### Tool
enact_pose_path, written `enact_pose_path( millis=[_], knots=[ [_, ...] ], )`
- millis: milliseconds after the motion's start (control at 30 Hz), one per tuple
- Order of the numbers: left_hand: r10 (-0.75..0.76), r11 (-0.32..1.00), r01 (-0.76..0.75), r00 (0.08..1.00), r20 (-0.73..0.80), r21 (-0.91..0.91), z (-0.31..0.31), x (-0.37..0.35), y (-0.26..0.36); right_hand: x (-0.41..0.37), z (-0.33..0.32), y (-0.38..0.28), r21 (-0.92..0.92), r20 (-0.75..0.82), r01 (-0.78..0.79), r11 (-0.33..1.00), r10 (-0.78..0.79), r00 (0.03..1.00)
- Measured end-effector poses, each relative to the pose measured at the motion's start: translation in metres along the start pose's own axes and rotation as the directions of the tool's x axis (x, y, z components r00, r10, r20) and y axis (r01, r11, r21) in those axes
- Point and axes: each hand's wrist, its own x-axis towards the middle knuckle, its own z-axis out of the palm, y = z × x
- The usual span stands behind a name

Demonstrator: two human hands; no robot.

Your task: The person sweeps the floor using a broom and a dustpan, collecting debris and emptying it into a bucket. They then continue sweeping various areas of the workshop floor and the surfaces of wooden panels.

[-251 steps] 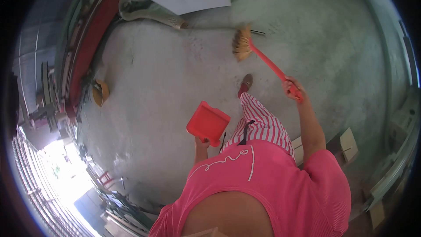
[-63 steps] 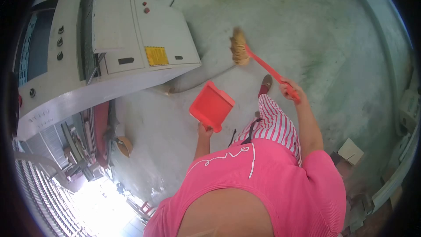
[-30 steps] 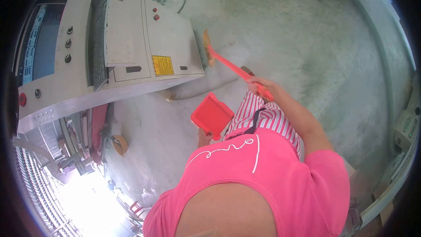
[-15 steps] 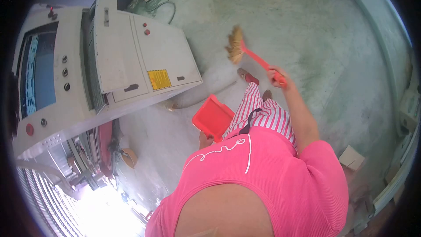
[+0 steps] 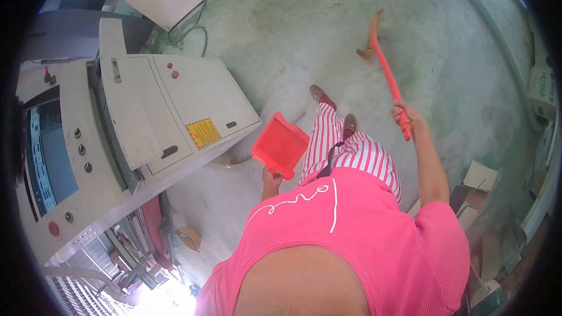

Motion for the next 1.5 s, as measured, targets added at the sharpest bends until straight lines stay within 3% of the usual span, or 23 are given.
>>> enact_pose_path(
  millis=[100,267,400,467,567,633,733,767,833,900,967,1033,1100,1167,1267,1333,1400,1500],
  knots=[
    [-0.033,0.999,0.034,0.997,0.067,-0.007,0.017,0.005,0.014,0.008,0.034,0.019,-0.134,-0.019,-0.058,0.989,0.056,0.998],
    [-0.048,0.999,0.047,0.999,0.006,0.016,0.058,-0.007,0.041,0.060,0.097,0.049,-0.211,0.077,-0.236,0.949,0.257,0.963],
    [-0.036,0.998,0.034,0.999,0.022,0.060,0.075,0.001,0.063,0.126,0.164,0.075,-0.375,0.197,-0.436,0.818,0.530,0.825],
    [-0.044,0.996,0.042,0.999,0.030,0.076,0.091,-0.004,0.076,0.175,0.192,0.090,-0.496,0.268,-0.430,0.754,0.604,0.750],
    [-0.065,0.994,0.062,0.997,0.029,0.095,0.109,0.000,0.096,0.218,0.255,0.107,-0.548,0.225,-0.446,0.708,0.638,0.737],
    [-0.075,0.992,0.073,0.997,0.014,0.107,0.119,0.002,0.107,0.239,0.285,0.113,-0.662,0.121,-0.393,0.638,0.609,0.784],
    [-0.014,0.992,0.010,0.999,0.030,0.128,0.137,0.005,0.127,0.289,0.286,0.108,-0.518,0.268,-0.394,0.759,0.582,0.768],
    [-0.003,0.994,-0.002,0.999,0.045,0.111,0.141,0.009,0.134,0.292,0.291,0.090,-0.554,0.210,-0.435,0.710,0.624,0.752],
    [0.004,0.995,-0.009,0.998,0.062,0.095,0.148,0.011,0.143,0.279,0.286,0.055,-0.406,0.168,-0.389,0.827,0.486,0.858],
    [0.045,0.994,-0.051,0.997,0.063,0.095,0.162,0.005,0.155,0.269,0.258,0.026,-0.322,0.206,-0.179,0.930,0.254,0.945],
    [0.020,0.995,-0.025,0.999,0.051,0.101,0.172,0.008,0.166,0.248,0.240,-0.008,-0.142,0.306,-0.237,0.961,0.270,0.913],
    [-0.001,0.996,-0.002,0.999,0.037,0.093,0.183,0.013,0.173,0.232,0.213,-0.034,0.021,0.337,-0.175,0.984,0.158,0.928],
    [0.046,0.986,-0.066,0.991,0.127,0.154,0.188,0.017,0.179,0.205,0.183,-0.053,0.124,0.430,-0.128,0.984,0.063,0.900],
    [0.035,0.989,-0.047,0.996,0.086,0.141,0.197,0.025,0.184,0.179,0.170,-0.069,0.248,0.291,-0.022,0.968,-0.053,0.955],
    [0.013,0.995,-0.016,0.999,0.032,0.102,0.207,0.033,0.188,0.148,0.158,-0.085,0.243,0.173,0.026,0.970,-0.069,0.983],
    [0.004,0.998,-0.006,1.000,0.021,0.064,0.208,0.041,0.187,0.135,0.162,-0.089,0.212,0.075,0.173,0.962,-0.192,0.979],
    [0.046,0.997,-0.053,0.992,0.116,0.055,0.211,0.047,0.187,0.134,0.168,-0.091,0.181,0.035,0.142,0.973,-0.150,0.988],
    [-0.025,1.000,0.025,1.000,0.014,0.015,0.223,0.044,0.189,0.141,0.179,-0.087,0.077,-0.021,0.081,0.994,-0.080,0.997]
  ],
)
